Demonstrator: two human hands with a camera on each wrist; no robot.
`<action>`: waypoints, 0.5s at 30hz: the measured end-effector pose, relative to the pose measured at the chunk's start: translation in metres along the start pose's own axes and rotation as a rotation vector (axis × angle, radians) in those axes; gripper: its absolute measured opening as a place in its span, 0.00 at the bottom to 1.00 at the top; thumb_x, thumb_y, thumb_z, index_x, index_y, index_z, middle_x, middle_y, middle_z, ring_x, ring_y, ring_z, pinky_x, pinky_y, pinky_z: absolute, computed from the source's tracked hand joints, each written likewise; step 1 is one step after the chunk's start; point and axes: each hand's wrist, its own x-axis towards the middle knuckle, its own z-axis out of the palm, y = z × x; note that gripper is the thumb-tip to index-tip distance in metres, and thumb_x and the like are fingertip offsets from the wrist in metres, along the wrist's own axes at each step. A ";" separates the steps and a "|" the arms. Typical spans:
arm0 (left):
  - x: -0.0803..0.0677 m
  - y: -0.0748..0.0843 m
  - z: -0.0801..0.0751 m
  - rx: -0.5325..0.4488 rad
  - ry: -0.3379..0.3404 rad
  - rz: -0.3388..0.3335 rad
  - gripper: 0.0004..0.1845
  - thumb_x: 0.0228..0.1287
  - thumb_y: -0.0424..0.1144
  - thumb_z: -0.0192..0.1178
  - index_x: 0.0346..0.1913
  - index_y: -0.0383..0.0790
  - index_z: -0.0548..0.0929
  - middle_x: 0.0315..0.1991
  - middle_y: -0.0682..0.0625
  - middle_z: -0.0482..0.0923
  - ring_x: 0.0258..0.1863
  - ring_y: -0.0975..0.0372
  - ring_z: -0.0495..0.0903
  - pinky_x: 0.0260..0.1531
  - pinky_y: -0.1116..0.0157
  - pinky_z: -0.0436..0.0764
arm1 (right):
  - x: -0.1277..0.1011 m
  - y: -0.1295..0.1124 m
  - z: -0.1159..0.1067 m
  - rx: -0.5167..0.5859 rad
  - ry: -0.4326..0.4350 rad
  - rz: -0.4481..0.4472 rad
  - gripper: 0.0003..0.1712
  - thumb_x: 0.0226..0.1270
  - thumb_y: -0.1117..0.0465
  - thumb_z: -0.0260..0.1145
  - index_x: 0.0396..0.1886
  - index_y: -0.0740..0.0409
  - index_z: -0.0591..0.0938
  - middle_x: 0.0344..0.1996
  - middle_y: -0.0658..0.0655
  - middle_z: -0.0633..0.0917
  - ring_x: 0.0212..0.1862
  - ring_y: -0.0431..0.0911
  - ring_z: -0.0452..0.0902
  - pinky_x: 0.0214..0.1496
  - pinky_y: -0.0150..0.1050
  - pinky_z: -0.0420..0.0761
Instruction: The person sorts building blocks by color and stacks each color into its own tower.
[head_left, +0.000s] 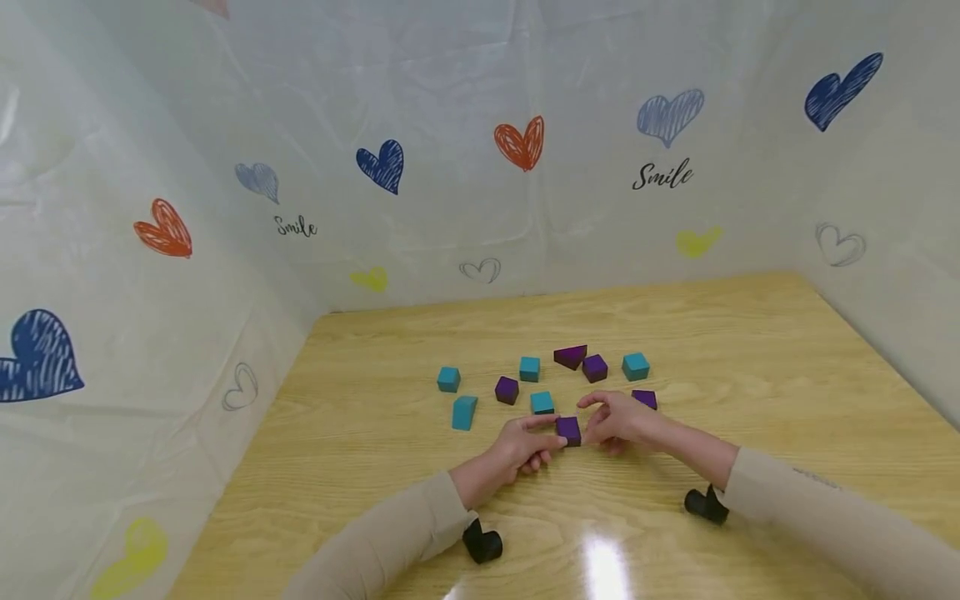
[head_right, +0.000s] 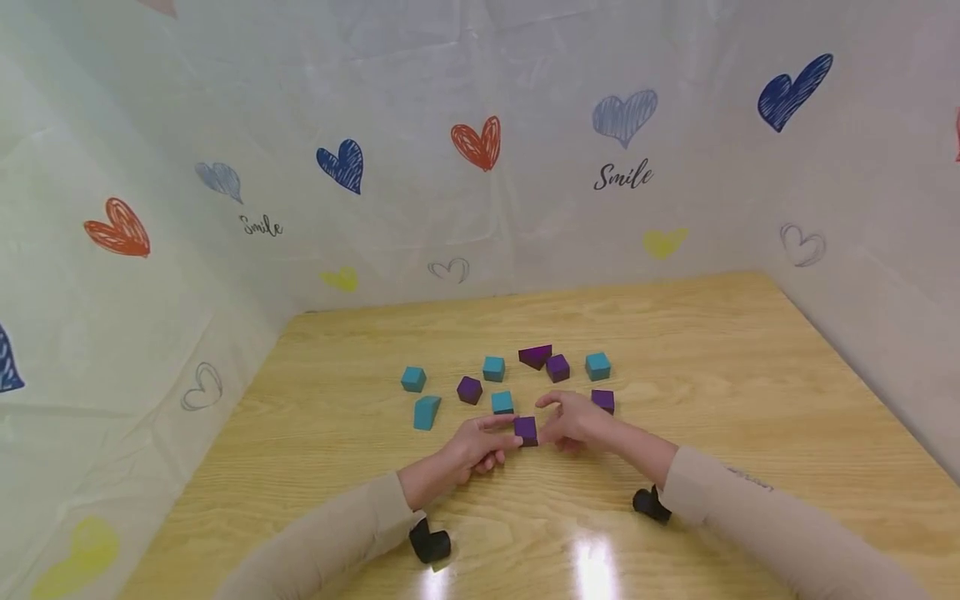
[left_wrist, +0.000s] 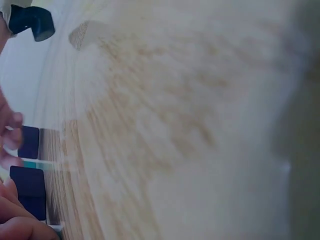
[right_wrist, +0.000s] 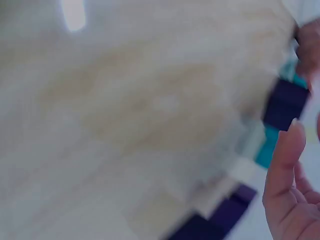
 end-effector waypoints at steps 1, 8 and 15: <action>0.000 -0.001 0.000 0.002 0.000 0.001 0.24 0.54 0.37 0.66 0.56 0.48 0.78 0.10 0.54 0.70 0.05 0.69 0.61 0.07 0.76 0.59 | -0.002 -0.002 -0.006 -0.082 0.018 -0.054 0.28 0.55 0.68 0.67 0.55 0.71 0.70 0.28 0.54 0.78 0.23 0.43 0.71 0.24 0.35 0.73; 0.000 -0.002 0.001 -0.003 -0.008 0.018 0.24 0.54 0.37 0.65 0.57 0.48 0.77 0.10 0.54 0.70 0.06 0.69 0.61 0.08 0.75 0.59 | -0.013 0.005 -0.059 -0.454 0.157 -0.279 0.22 0.56 0.65 0.66 0.49 0.73 0.76 0.37 0.64 0.80 0.34 0.46 0.74 0.32 0.35 0.74; 0.001 -0.004 0.000 0.007 -0.009 0.016 0.24 0.55 0.38 0.65 0.57 0.48 0.77 0.11 0.54 0.70 0.06 0.69 0.61 0.07 0.75 0.59 | -0.018 0.032 -0.077 -0.358 0.096 -0.081 0.31 0.53 0.61 0.70 0.52 0.76 0.72 0.43 0.68 0.76 0.43 0.54 0.73 0.40 0.40 0.75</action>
